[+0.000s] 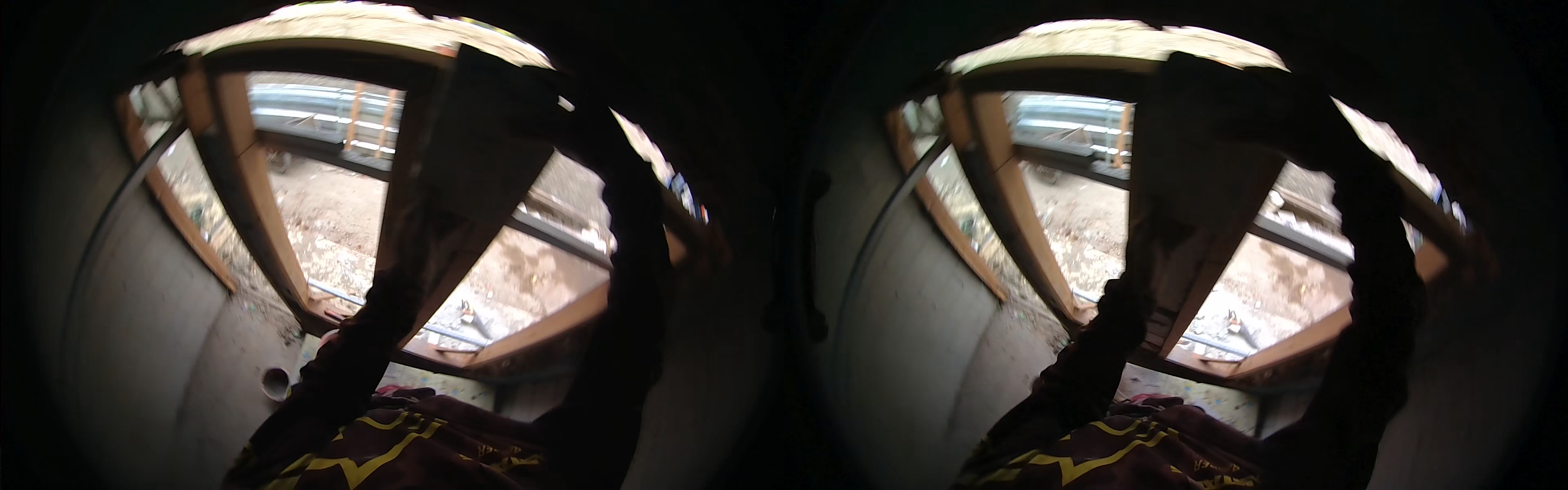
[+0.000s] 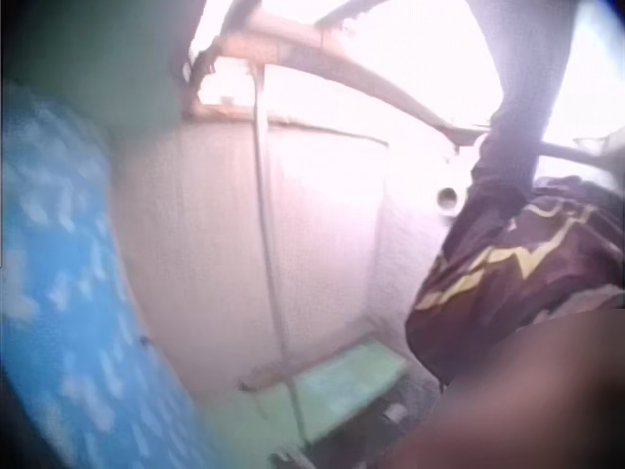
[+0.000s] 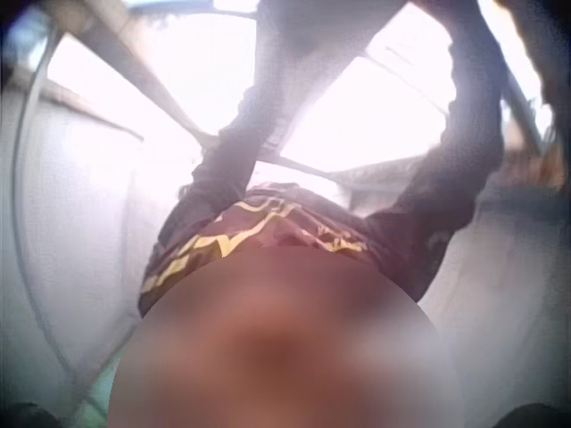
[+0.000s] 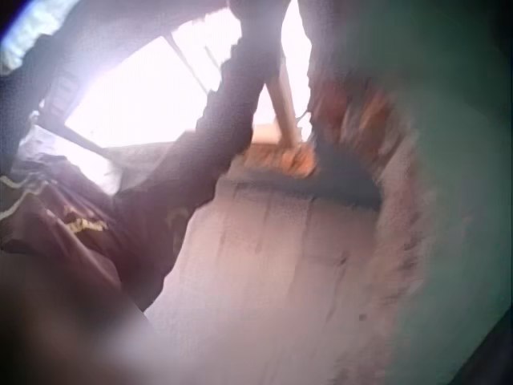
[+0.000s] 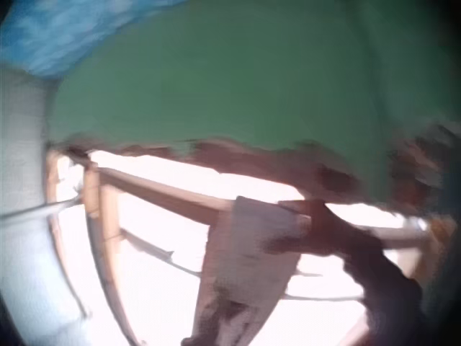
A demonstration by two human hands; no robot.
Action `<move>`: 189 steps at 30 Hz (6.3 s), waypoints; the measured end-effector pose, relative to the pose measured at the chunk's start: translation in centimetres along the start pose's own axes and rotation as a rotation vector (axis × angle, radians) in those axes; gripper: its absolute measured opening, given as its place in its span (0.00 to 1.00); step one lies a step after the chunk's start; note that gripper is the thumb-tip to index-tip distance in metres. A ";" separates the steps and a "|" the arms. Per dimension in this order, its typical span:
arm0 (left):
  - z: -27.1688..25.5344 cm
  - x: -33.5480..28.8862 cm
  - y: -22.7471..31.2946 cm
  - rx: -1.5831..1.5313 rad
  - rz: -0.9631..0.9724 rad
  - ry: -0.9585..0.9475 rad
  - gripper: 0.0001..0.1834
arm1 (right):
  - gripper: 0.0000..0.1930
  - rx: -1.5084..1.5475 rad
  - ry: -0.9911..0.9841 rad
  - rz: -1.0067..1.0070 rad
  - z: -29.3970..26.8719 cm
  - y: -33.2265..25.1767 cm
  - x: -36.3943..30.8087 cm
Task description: The person measures a rectangular concrete block with a tape measure, then uses a hand saw to cut it. After sawing, they use a hammer to break the block along the cut line. The person then picks up a piece of wood and places it outside the window frame.
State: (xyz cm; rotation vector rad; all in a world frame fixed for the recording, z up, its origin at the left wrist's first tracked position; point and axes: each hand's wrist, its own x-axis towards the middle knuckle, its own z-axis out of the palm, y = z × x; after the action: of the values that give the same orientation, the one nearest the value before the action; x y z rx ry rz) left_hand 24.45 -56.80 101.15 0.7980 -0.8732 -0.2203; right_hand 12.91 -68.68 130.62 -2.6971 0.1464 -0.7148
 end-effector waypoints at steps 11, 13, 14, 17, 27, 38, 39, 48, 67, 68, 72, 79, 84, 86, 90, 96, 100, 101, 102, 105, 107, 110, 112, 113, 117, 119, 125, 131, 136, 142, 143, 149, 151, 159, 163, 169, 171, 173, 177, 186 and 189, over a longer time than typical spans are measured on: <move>1.6 1.5 2.7 -0.632 -0.305 0.040 0.25 | 0.38 -0.033 -0.006 0.107 -0.8 1.1 -1.4; 1.3 0.8 3.1 -0.698 -0.324 0.022 0.25 | 0.35 -0.354 -0.025 -0.126 -0.7 0.8 -2.3; 1.1 0.1 3.6 -0.696 -0.356 0.044 0.25 | 0.35 -0.473 -0.009 -0.204 -0.7 0.5 -2.8; -1.0 -1.6 6.5 -0.618 -0.449 0.100 0.26 | 0.36 -0.298 0.192 -0.134 -0.1 -0.4 -5.3; -5.1 1.5 10.1 -0.132 0.173 -0.068 0.58 | 0.37 0.948 1.141 0.004 18.0 1.7 -16.0; -3.4 1.9 10.0 -0.208 -0.066 -0.190 0.37 | 0.66 0.617 0.655 0.112 13.2 2.8 -15.1; -3.3 3.0 10.6 -0.120 -0.049 -0.215 0.38 | 0.66 0.462 0.607 0.010 10.7 2.0 -14.3; -1.9 7.0 7.1 -0.022 0.077 -0.291 0.46 | 0.51 -0.361 -0.092 -0.112 -0.4 -3.5 -1.8; 2.6 2.6 3.3 -0.290 -0.204 0.143 0.24 | 0.44 0.092 -0.075 -0.044 0.6 -0.2 0.8; 2.6 2.7 3.4 -0.301 -0.163 0.136 0.25 | 0.44 0.068 -0.103 -0.085 0.4 -0.1 0.9; 2.9 2.8 3.5 -0.302 -0.024 0.093 0.28 | 0.42 0.094 -0.154 -0.166 -0.1 0.9 2.0; 2.6 2.5 2.8 -0.323 -0.135 0.080 0.30 | 0.35 0.432 -0.153 -0.013 0.4 1.4 2.4; 0.9 0.9 2.6 -0.408 -0.305 0.042 0.32 | 0.40 -0.192 0.026 -0.078 0.7 -2.8 0.5; 0.4 -0.5 2.7 -0.439 -0.360 0.065 0.33 | 0.43 -0.314 0.017 -0.094 1.4 -4.8 -0.4; -2.5 -5.1 2.6 -0.710 -0.309 0.183 0.34 | 0.45 -0.181 0.034 -0.157 5.1 -6.5 -1.3; -11.4 -15.3 2.1 -0.797 -0.301 0.195 0.32 | 0.39 -0.064 -0.161 -0.167 14.1 -6.3 -1.5; -15.9 -24.4 2.9 -0.625 -0.279 0.473 0.31 | 0.43 0.141 -0.409 -0.076 21.6 -7.7 -4.0; -16.7 -27.1 3.4 -0.553 -0.363 0.632 0.30 | 0.43 0.277 -0.430 -0.111 23.8 -7.8 -5.1; -17.2 -29.9 3.8 -0.628 -0.409 0.713 0.29 | 0.42 0.302 -0.597 0.003 26.2 -7.6 -6.2; -18.7 -38.4 5.8 0.077 -0.480 0.726 0.28 | 0.41 0.689 -0.918 0.038 33.9 -5.0 -10.1; -18.4 -43.6 7.4 -0.382 -0.467 1.046 0.26 | 0.39 0.841 -0.944 0.199 40.6 -2.6 -13.6; -15.7 -49.2 9.2 -0.291 -0.365 1.375 0.25 | 0.29 0.903 -0.962 0.257 51.3 0.8 -21.0; -13.3 -51.3 10.3 -0.149 -0.371 1.586 0.27 | 0.29 0.774 -1.223 0.330 56.8 3.0 -27.5; -11.7 -51.9 10.3 0.022 -0.315 1.605 0.27 | 0.33 0.671 -1.409 0.344 58.9 3.9 -31.1; -7.7 -53.6 9.1 0.537 -0.249 1.777 0.31 | 0.37 0.357 -1.684 -0.130 62.2 8.2 -45.1; -7.0 -54.8 8.3 0.750 -0.401 1.863 0.36 | 0.33 0.352 -1.774 -0.586 61.2 10.3 -49.8; -7.8 -56.2 6.9 0.895 -0.579 1.848 0.38 | 0.27 0.290 -1.990 -0.256 53.4 12.9 -49.3; -13.0 -57.7 4.4 0.792 -0.669 1.817 0.36 | 0.29 0.279 -2.009 -0.153 50.1 12.1 -48.2; -19.8 -64.5 -0.6 0.891 -0.881 1.764 0.38 | 0.29 0.346 -1.963 0.085 57.7 14.5 -53.7; -27.8 -74.0 -10.2 1.029 -0.978 1.529 0.42 | 0.25 0.605 -1.461 0.308 76.5 18.3 -60.3; -29.1 -75.5 -11.7 0.981 -1.047 1.503 0.44 | 0.24 0.575 -1.372 0.291 80.0 18.7 -61.1; -35.6 -81.8 -20.1 1.189 -1.174 1.296 0.45 | 0.31 0.176 -1.154 0.170 97.6 18.7 -64.2; -37.0 -82.8 -22.1 1.340 -1.272 1.186 0.45 | 0.33 0.088 -1.163 0.155 101.3 18.2 -64.7; -41.7 -84.7 -27.2 1.848 -1.358 0.650 0.42 | 0.40 0.124 -1.074 0.160 109.2 18.9 -66.3; -41.9 -85.1 -29.9 1.914 -1.271 0.505 0.39 | 0.41 0.055 -1.035 0.166 111.5 19.4 -67.6; -36.9 -87.2 -35.5 2.106 -1.085 0.680 0.32 | 0.37 0.143 -1.023 0.198 112.8 20.0 -67.9; -35.3 -88.1 -37.2 2.114 -1.064 0.761 0.30 | 0.36 0.158 -1.090 0.166 113.0 20.3 -67.2; -34.6 -88.8 -38.4 2.087 -1.062 0.807 0.29 | 0.35 0.179 -1.143 0.113 113.5 20.7 -66.5; -34.2 -89.4 -39.8 2.138 -1.062 0.833 0.29 | 0.35 0.184 -1.154 0.029 114.8 21.2 -66.1; -34.3 -87.5 -40.9 2.104 -1.289 0.865 0.29 | 0.20 0.749 -1.163 0.151 111.1 19.4 -65.4; -35.1 -87.1 -41.1 2.151 -1.215 0.955 0.28 | 0.15 0.977 -1.234 0.226 106.3 17.0 -64.4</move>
State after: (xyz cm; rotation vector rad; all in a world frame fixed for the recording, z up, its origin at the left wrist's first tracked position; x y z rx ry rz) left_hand 0.73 -24.91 6.63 3.0093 0.8573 0.1963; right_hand 9.69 -40.42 8.42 -1.6846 -0.1712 0.8030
